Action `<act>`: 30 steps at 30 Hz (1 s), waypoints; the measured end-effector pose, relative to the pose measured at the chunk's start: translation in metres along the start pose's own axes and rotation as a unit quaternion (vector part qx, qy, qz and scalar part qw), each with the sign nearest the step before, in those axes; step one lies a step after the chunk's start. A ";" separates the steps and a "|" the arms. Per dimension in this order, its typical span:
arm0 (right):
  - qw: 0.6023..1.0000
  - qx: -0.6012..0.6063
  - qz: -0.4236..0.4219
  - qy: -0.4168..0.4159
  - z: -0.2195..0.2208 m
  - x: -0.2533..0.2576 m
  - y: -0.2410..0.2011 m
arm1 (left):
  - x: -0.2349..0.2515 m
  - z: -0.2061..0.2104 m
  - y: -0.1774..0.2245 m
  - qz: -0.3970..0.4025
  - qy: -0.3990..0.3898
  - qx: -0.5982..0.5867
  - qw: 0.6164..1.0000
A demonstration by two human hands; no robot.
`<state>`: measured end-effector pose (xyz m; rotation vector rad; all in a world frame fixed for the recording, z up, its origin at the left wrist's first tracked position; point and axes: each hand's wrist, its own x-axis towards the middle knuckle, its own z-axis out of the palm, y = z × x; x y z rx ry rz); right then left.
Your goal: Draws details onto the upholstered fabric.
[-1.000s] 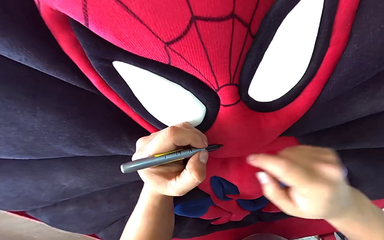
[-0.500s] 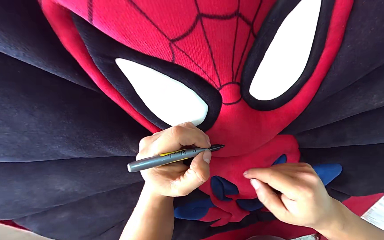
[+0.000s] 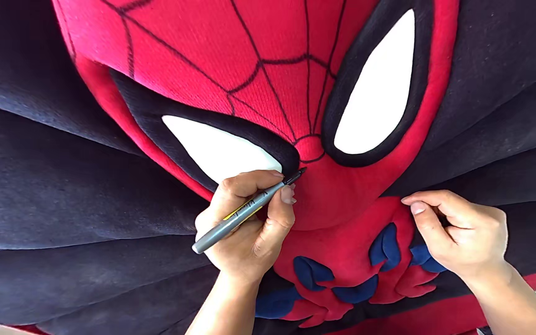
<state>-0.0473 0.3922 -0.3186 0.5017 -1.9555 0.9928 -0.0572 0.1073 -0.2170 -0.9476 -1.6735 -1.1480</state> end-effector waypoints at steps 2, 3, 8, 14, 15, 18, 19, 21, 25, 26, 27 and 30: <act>1.000 0.004 0.001 0.001 0.001 -0.003 0.001 | 0.000 0.001 0.000 -0.001 0.002 0.008 1.000; 1.000 0.006 0.000 0.002 0.001 -0.003 0.002 | 0.000 0.000 0.001 -0.002 0.003 0.009 1.000; 1.000 0.011 -0.003 0.006 0.002 -0.005 0.002 | 0.000 -0.001 0.002 -0.008 -0.005 0.014 1.000; 1.000 0.019 0.002 0.007 0.004 -0.007 0.003 | 0.001 -0.001 0.003 -0.014 -0.007 0.007 1.000; 1.000 0.020 0.003 0.008 0.004 -0.007 0.003 | 0.001 0.000 0.003 -0.014 -0.006 0.007 1.000; 1.000 0.022 0.008 0.007 0.005 -0.008 0.003 | 0.000 0.001 0.002 -0.012 -0.002 0.008 1.000; 1.000 0.024 0.009 0.006 0.005 -0.008 0.003 | 0.001 0.001 0.002 -0.011 -0.001 0.009 1.000; 1.000 0.025 0.010 0.004 0.005 -0.008 0.002 | 0.001 0.001 0.002 -0.010 -0.001 0.011 1.000; 1.000 0.021 0.008 0.004 0.006 -0.008 0.003 | 0.001 0.001 0.002 -0.010 -0.002 0.011 1.000; 1.000 0.022 0.008 0.005 0.006 -0.008 0.003 | 0.001 0.001 0.003 -0.010 0.000 0.011 1.000; 1.000 0.023 0.007 0.005 0.007 -0.008 0.003 | 0.001 0.001 0.002 -0.010 0.000 0.010 1.000; 1.000 0.024 0.007 0.005 0.007 -0.008 0.003 | 0.001 0.001 0.002 -0.010 0.001 0.009 1.000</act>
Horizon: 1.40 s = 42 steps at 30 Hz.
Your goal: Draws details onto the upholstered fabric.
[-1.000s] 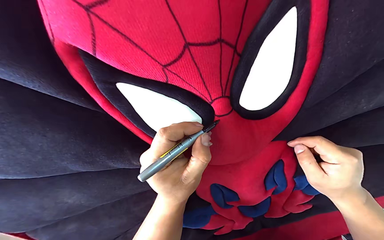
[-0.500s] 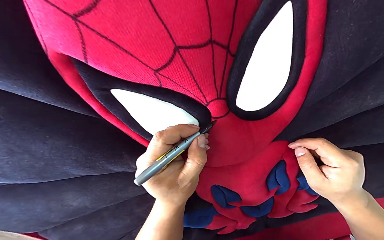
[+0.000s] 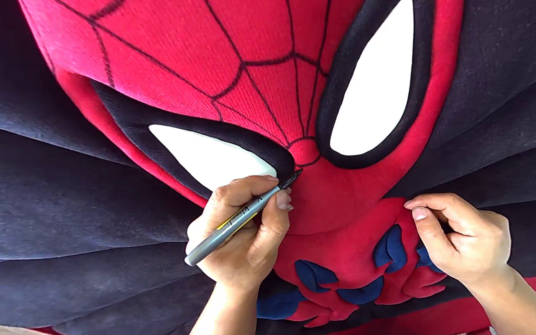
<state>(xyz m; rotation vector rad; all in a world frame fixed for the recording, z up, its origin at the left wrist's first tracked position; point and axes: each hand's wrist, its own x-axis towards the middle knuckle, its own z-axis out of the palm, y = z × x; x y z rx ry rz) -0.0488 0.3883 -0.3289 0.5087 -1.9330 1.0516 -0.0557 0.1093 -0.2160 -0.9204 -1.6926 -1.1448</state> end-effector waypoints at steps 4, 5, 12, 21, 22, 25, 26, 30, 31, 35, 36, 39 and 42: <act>1.000 0.000 0.000 -0.003 0.000 0.000 0.000 | 0.000 0.001 0.000 0.000 0.000 0.002 1.000; 1.000 0.000 0.000 -0.003 0.000 0.000 0.000 | 0.000 0.000 0.000 0.001 -0.001 0.004 1.000; 1.000 0.001 -0.003 -0.006 0.000 0.000 0.000 | 0.000 0.000 -0.001 0.005 -0.002 0.010 1.000; 1.000 0.004 -0.003 -0.005 0.000 0.001 0.000 | 0.000 0.001 0.000 0.002 -0.002 0.024 1.000; 1.000 0.006 -0.002 -0.005 0.000 0.001 0.000 | 0.000 0.001 -0.001 0.003 -0.002 0.022 1.000; 1.000 0.004 -0.001 -0.005 0.000 0.001 0.000 | -0.001 0.000 -0.001 0.009 -0.005 0.022 1.000; 1.000 0.004 -0.001 -0.004 0.000 0.000 0.000 | 0.000 -0.001 -0.002 0.010 -0.007 0.020 1.000; 1.000 0.002 -0.002 -0.003 0.000 0.000 0.000 | 0.000 -0.003 -0.002 0.012 -0.018 0.011 1.000; 1.000 0.002 -0.002 -0.003 0.000 0.000 0.000 | -0.001 -0.004 -0.002 0.012 -0.021 0.011 1.000; 1.000 0.006 0.003 -0.004 0.000 -0.001 0.000 | -0.001 -0.007 -0.002 0.011 -0.039 0.007 0.999; 1.000 0.008 0.002 -0.004 0.000 -0.001 0.000 | -0.001 -0.008 -0.002 0.010 -0.043 0.011 0.999; 1.000 0.014 0.000 -0.002 0.002 -0.001 0.002 | -0.001 -0.011 -0.001 0.009 -0.058 0.012 0.998; 1.000 0.012 0.000 -0.002 0.002 -0.001 0.002 | -0.001 -0.014 -0.002 0.007 -0.075 0.004 0.997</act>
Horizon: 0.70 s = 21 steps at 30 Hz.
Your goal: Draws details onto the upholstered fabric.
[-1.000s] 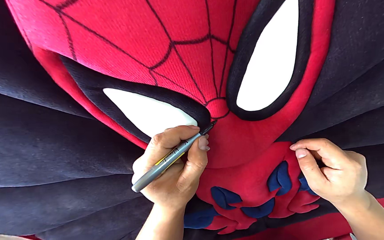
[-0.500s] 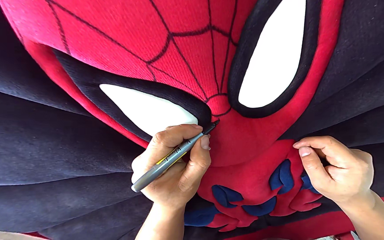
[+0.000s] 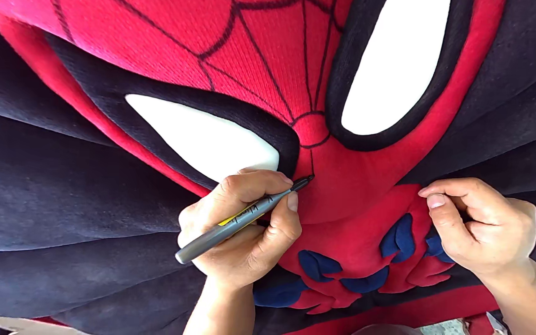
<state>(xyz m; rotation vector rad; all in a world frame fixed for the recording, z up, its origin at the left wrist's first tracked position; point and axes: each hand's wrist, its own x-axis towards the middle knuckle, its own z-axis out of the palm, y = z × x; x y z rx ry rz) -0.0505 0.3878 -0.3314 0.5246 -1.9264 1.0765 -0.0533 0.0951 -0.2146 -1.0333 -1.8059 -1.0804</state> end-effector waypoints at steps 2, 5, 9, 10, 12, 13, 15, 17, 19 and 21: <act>1.000 0.001 0.002 -0.001 0.000 0.000 0.000 | 0.000 -0.002 0.000 0.000 -0.015 -0.006 1.000; 1.000 0.002 0.004 0.000 0.001 0.000 0.000 | 0.001 -0.010 -0.001 0.003 -0.052 -0.031 0.998; 1.000 0.001 0.004 0.001 0.001 0.000 0.000 | -0.003 -0.019 0.000 -0.008 -0.089 -0.054 0.994; 1.000 0.003 0.005 0.002 0.001 0.000 -0.001 | -0.005 -0.018 0.000 -0.010 -0.083 -0.055 0.995; 1.000 0.004 0.006 0.002 0.002 0.000 -0.001 | -0.008 -0.013 0.000 -0.012 -0.056 -0.052 0.997; 1.000 0.004 0.007 0.003 0.002 0.000 -0.001 | -0.009 -0.011 0.000 -0.014 -0.039 -0.047 0.998; 1.000 0.004 0.007 0.003 0.002 0.000 -0.002 | -0.009 -0.007 0.000 -0.013 -0.011 -0.037 0.999; 1.000 0.003 0.008 0.003 0.002 0.000 -0.002 | -0.009 -0.005 -0.001 -0.011 0.000 -0.028 1.000; 1.000 0.002 0.009 0.002 0.001 0.000 -0.002 | -0.009 -0.004 -0.001 -0.013 0.002 -0.023 1.000; 1.000 0.002 0.011 0.001 0.001 0.000 -0.002 | -0.009 -0.004 0.000 -0.015 -0.001 -0.022 1.000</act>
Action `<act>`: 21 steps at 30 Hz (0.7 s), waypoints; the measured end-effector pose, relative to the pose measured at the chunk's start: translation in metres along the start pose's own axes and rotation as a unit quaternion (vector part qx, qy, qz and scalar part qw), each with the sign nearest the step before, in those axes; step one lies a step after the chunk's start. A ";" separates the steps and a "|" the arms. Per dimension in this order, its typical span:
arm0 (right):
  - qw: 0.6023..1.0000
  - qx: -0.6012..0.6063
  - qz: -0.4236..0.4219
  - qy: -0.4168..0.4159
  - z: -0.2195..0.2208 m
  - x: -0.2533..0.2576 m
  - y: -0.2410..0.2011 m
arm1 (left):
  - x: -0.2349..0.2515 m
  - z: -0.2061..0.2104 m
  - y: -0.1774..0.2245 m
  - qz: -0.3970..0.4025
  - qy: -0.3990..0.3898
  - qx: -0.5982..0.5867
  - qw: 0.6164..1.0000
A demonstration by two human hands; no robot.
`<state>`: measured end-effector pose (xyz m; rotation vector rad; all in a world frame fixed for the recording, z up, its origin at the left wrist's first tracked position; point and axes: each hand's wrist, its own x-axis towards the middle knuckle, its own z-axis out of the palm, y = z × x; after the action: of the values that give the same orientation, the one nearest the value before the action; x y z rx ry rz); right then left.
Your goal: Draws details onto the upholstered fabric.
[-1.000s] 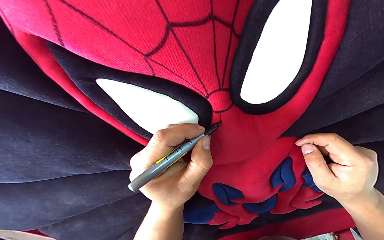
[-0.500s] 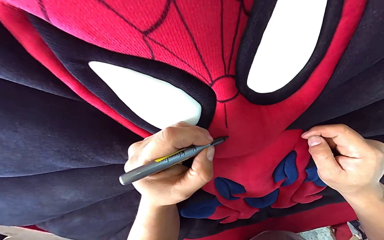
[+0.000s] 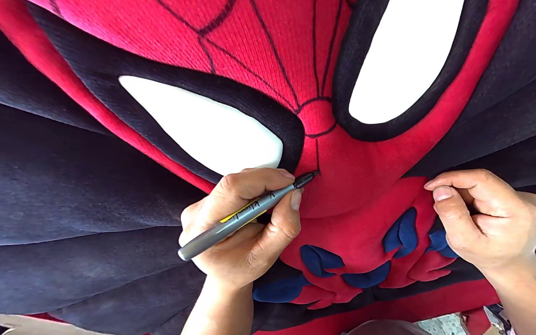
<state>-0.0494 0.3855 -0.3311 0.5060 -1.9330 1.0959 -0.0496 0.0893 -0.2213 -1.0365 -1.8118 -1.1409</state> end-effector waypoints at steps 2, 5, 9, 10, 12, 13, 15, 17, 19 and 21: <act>1.000 0.003 0.001 -0.002 0.000 0.000 0.000 | 0.001 -0.001 0.000 -0.001 -0.008 0.000 1.000; 1.000 0.007 0.001 -0.003 0.000 0.000 0.001 | 0.001 -0.004 0.001 0.001 -0.028 0.005 1.000; 1.000 0.004 0.005 -0.006 0.000 -0.001 0.001 | 0.000 -0.007 0.000 0.000 -0.048 0.006 0.999; 1.000 0.003 0.005 -0.006 0.000 -0.001 0.000 | 0.000 -0.009 0.000 0.001 -0.055 0.008 0.998; 1.000 0.003 0.006 -0.007 0.000 -0.001 0.001 | 0.000 -0.011 -0.001 0.006 -0.070 0.014 0.997; 1.000 0.003 0.007 -0.008 0.000 -0.001 0.001 | 0.000 -0.012 -0.001 0.009 -0.080 0.019 0.997; 1.000 0.007 0.007 -0.008 -0.001 -0.001 0.001 | 0.001 -0.014 -0.001 0.014 -0.095 0.024 0.995; 1.000 0.008 0.008 -0.009 0.000 -0.002 0.002 | 0.001 -0.016 -0.001 0.017 -0.110 0.026 0.993; 1.000 0.011 0.012 -0.010 0.000 -0.003 0.003 | 0.001 -0.018 -0.001 0.020 -0.122 0.028 0.992; 1.000 0.013 0.014 -0.011 0.000 -0.003 0.003 | 0.001 -0.019 -0.001 0.021 -0.133 0.030 0.990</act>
<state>-0.0495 0.3867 -0.3350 0.5073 -1.9521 1.1396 -0.0480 0.0711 -0.2143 -1.2327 -2.0059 -0.9519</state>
